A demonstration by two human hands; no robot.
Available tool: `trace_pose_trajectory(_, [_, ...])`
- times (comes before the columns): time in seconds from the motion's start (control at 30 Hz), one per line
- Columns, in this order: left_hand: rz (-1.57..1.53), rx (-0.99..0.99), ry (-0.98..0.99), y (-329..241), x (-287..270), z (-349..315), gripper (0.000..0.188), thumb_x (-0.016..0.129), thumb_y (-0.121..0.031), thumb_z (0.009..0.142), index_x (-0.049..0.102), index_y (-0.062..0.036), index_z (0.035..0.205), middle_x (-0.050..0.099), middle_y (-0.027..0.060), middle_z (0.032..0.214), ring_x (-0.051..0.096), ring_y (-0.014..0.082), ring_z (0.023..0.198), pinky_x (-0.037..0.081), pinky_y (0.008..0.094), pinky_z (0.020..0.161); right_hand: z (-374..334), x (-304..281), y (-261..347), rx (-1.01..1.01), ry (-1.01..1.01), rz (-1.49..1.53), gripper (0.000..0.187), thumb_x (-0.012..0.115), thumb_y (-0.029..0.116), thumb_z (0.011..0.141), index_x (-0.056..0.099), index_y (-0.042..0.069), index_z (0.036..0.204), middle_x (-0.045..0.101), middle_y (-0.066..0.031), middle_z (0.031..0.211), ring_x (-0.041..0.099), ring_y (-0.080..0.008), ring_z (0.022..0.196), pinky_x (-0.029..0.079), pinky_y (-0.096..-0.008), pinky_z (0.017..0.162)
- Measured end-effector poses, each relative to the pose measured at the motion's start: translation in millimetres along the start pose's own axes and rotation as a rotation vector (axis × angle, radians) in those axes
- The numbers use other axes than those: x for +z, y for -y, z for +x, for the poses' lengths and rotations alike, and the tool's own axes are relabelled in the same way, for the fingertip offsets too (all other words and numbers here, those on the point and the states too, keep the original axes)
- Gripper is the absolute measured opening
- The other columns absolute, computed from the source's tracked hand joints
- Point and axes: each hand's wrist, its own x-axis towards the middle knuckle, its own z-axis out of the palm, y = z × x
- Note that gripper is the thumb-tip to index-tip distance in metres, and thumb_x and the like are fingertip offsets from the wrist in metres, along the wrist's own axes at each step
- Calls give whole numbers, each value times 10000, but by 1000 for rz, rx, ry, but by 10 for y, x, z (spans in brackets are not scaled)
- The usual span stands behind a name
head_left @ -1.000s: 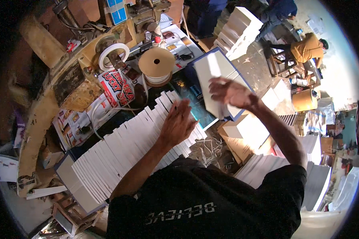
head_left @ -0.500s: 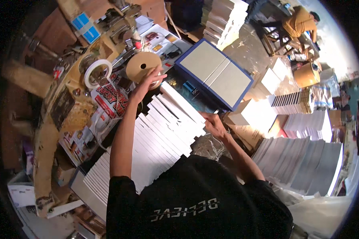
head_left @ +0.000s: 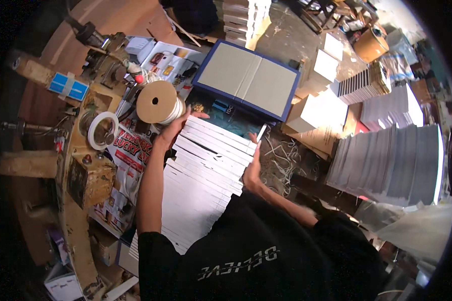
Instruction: The person gathers stacks of paper sheets, arranges them in a row on the workbench, and presses along the edges of the stacked sheets using a wooden tool.
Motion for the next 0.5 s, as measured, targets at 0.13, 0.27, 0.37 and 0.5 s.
trace_pose_trajectory(0.13, [-197, -2, -19, 95, 60, 10, 597, 335, -505, 1046, 508, -65, 1411, 590, 3, 1260, 507, 100, 1125, 379, 261, 993, 92, -210, -351, -151, 107, -2, 662, 188, 534, 1052, 206, 89, 1541, 283, -138, 1550, 338, -237, 1392, 291, -383, 1153])
trace_pose_trajectory(0.27, [-346, -136, -145, 213, 151, -104, 613, 338, -492, 1050, 400, -61, 1482, 526, 5, 1386, 463, 125, 1232, 342, 286, 1065, -150, -168, -229, -59, 143, 152, 649, 134, 483, 1062, 57, 86, 1570, 56, -126, 1633, 121, -241, 1490, 110, -373, 1212])
trace_pose_trajectory(0.37, [-395, 37, -163, 786, -327, -87, 600, 362, -473, 1050, 406, -58, 1480, 529, 25, 1397, 477, 133, 1241, 343, 296, 1076, -154, 33, -623, 52, 40, 467, 692, 270, 570, 1035, 254, 92, 1535, 419, -77, 1470, 438, -205, 1322, 380, -346, 1092])
trace_pose_trajectory(0.5, [-433, 66, -150, 636, -103, 5, 592, 343, -492, 1051, 494, -39, 1402, 573, 40, 1317, 503, 121, 1199, 359, 295, 1064, -227, 21, -592, -108, -92, 110, 673, 247, 541, 1046, 149, 129, 1570, 202, -77, 1602, 233, -234, 1455, 218, -373, 1185])
